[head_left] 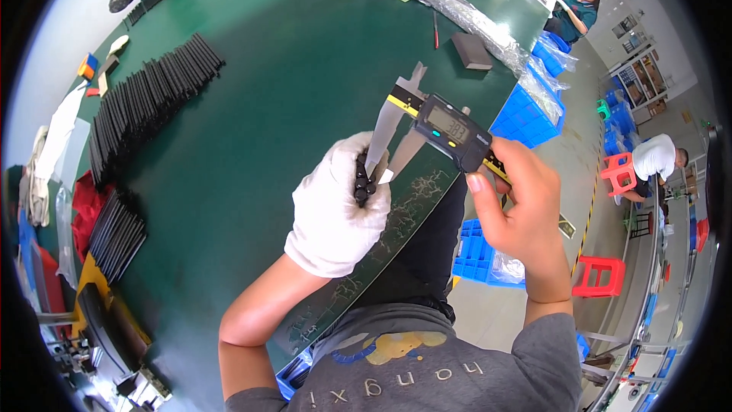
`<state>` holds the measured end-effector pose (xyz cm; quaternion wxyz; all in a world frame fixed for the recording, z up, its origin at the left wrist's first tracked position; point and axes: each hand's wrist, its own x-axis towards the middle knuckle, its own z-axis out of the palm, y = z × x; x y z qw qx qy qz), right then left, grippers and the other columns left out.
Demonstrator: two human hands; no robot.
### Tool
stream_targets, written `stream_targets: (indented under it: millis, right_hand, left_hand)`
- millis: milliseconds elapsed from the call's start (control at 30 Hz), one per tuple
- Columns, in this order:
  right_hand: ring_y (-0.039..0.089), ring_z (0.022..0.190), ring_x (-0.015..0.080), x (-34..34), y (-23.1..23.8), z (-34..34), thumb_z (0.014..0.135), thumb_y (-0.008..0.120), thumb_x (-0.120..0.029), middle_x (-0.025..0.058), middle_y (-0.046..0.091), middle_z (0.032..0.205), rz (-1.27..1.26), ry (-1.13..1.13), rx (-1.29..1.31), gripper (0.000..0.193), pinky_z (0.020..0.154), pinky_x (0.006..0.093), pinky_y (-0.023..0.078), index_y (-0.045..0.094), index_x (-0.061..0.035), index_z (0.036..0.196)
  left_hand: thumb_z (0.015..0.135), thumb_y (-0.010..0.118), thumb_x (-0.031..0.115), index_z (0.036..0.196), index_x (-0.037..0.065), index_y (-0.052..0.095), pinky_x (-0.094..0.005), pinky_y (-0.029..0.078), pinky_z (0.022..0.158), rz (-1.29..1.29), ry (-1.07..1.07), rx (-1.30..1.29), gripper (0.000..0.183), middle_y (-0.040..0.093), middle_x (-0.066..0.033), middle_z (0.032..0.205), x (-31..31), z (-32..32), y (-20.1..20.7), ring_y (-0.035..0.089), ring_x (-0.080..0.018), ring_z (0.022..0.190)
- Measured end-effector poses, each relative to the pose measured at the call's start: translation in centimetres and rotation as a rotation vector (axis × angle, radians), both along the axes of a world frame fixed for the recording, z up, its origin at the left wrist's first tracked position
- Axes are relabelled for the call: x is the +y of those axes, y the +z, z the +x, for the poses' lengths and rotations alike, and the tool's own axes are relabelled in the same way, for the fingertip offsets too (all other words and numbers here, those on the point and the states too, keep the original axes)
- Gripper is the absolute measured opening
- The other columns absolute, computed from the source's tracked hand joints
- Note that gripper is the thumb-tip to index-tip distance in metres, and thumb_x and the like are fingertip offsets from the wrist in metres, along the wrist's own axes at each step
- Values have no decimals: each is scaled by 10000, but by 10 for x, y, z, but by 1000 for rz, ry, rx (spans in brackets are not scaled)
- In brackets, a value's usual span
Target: Measuring the dimensions of small black cylindrical parts using a digital caliper at a factory workbench.
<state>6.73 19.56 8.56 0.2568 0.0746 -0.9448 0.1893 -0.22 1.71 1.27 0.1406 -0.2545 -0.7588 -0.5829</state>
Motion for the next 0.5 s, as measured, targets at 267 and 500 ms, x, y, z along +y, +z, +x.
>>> stream_targets:
  millis: [267, 500]
  right_hand:
    - [545, 498, 184, -8, 0, 4, 752, 714, -159, 80, 602, 716, -12, -24, -31, 266, 450, 285, 419, 581, -6, 923]
    - [551, 491, 203, -9, 1, 3, 726, 753, -225, 70, 598, 685, 13, -90, -37, 283, 444, 294, 418, 597, -30, 859]
  left_hand:
    - [697, 628, 4, 1073, 97, 525, -353, 519, 621, -65, 100, 41, 400, 614, -105, 856, -2, 2, 1, 634, -289, 693]
    - [694, 630, 10, 1068, 98, 531, -353, 521, 625, -83, 110, 61, 397, 618, -108, 863, -2, 1, 4, 634, -298, 704]
